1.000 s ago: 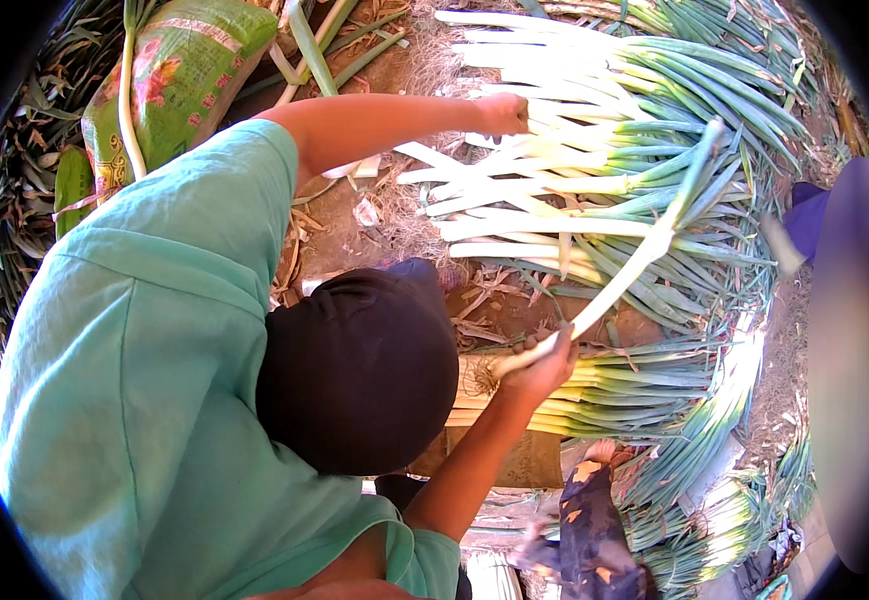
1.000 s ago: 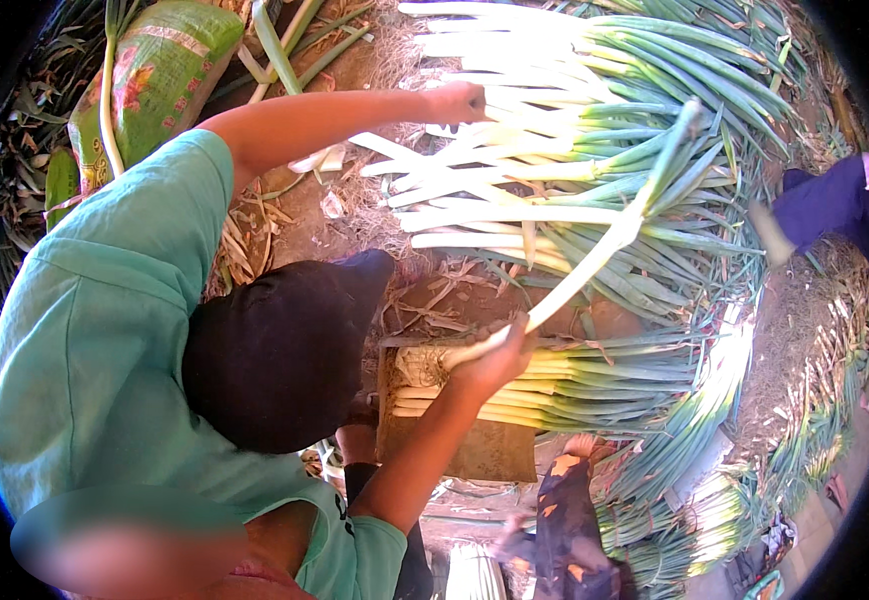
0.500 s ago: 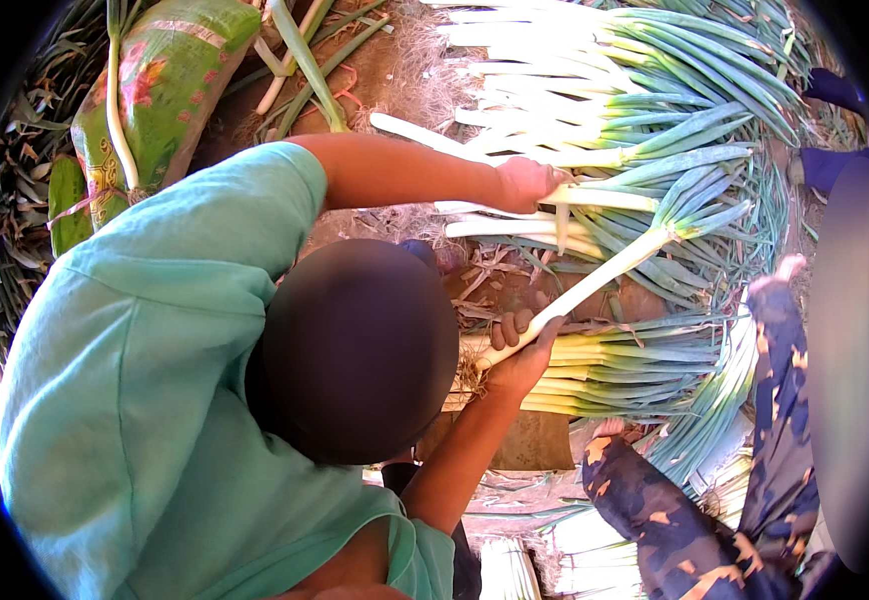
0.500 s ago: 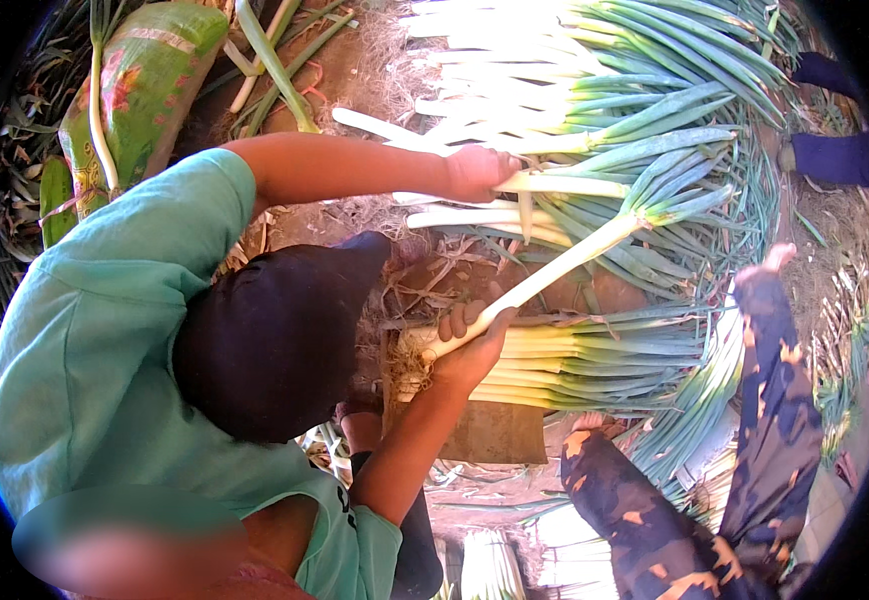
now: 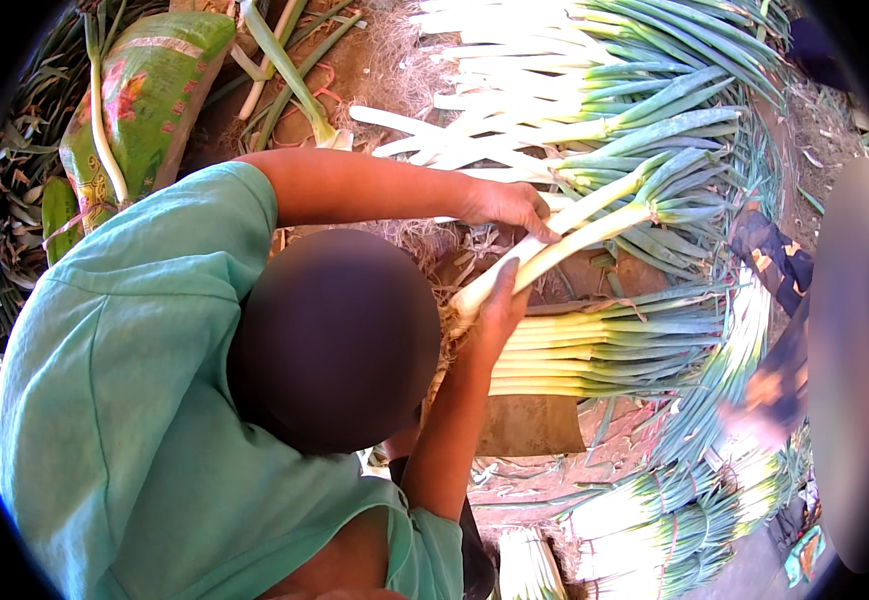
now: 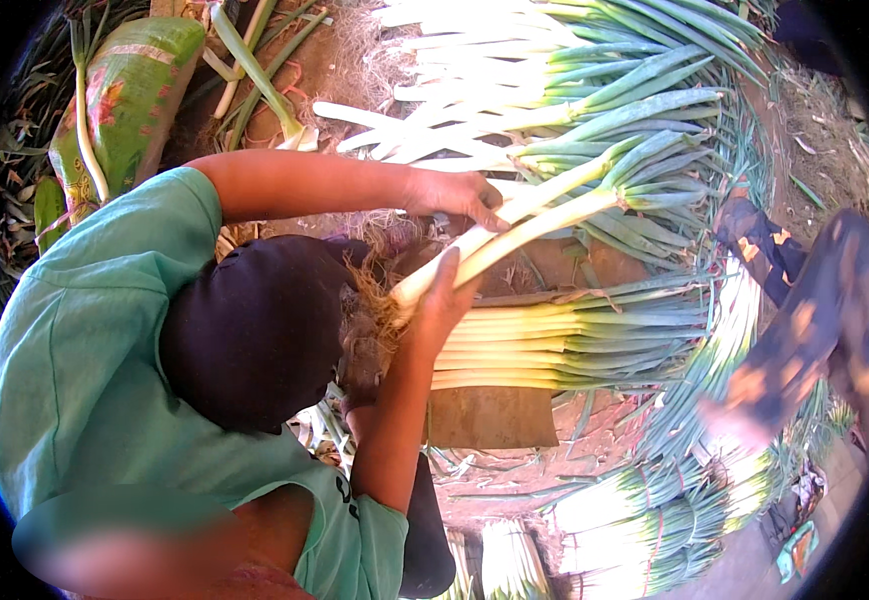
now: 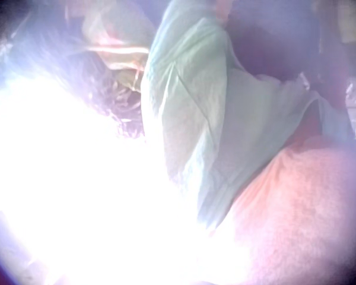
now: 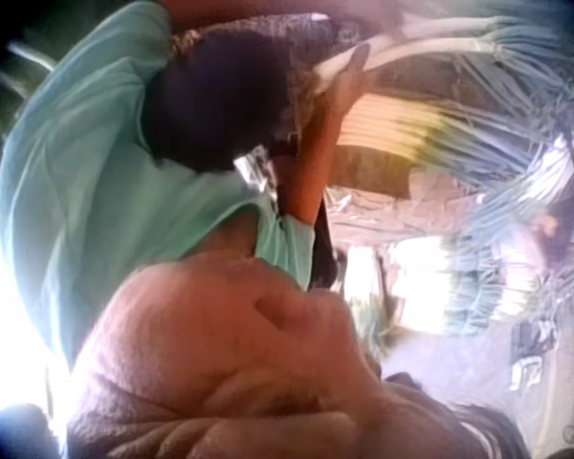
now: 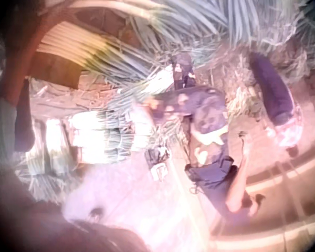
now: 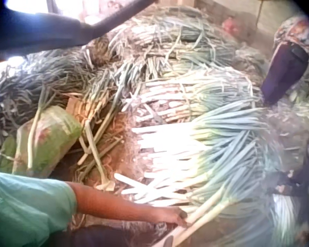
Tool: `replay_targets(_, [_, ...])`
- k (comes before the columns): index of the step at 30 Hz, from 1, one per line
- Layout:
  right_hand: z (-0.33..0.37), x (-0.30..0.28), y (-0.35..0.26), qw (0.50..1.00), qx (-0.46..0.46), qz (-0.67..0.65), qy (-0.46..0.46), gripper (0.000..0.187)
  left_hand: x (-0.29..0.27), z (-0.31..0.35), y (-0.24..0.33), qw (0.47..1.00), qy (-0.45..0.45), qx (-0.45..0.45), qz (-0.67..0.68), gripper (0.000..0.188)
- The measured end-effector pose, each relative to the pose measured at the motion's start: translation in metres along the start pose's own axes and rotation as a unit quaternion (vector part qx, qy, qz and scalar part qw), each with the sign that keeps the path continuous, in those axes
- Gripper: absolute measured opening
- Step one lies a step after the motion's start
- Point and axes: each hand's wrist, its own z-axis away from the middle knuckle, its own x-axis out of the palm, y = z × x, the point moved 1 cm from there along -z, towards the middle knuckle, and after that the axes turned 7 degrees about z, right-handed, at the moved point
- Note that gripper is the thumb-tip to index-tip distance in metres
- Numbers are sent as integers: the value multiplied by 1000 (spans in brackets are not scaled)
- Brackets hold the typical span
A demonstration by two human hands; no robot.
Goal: The person cleans and sorts leeks by hand and packs them into a cardboard box on the ground.
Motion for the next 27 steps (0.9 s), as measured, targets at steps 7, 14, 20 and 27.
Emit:
replay_targets(7, [28, -42, 12, 995, 89, 43, -26, 37, 12, -9, -3, 961, 67, 17, -268, 70])
replay_targets(14, [92, -29, -7, 975, 180, -31, -128, 30, 17, -60, -5, 979, 6, -15, 205, 53])
replay_targets(20, [91, -36, 29, 979, -21, 199, 44, 63, 78, -54, 13, 984, 39, 70, 157, 34])
replay_targets(27, [78, -96, 12, 930, -156, 229, 242, 73, 196, -31, 73, 959, -115, 229, -119, 71])
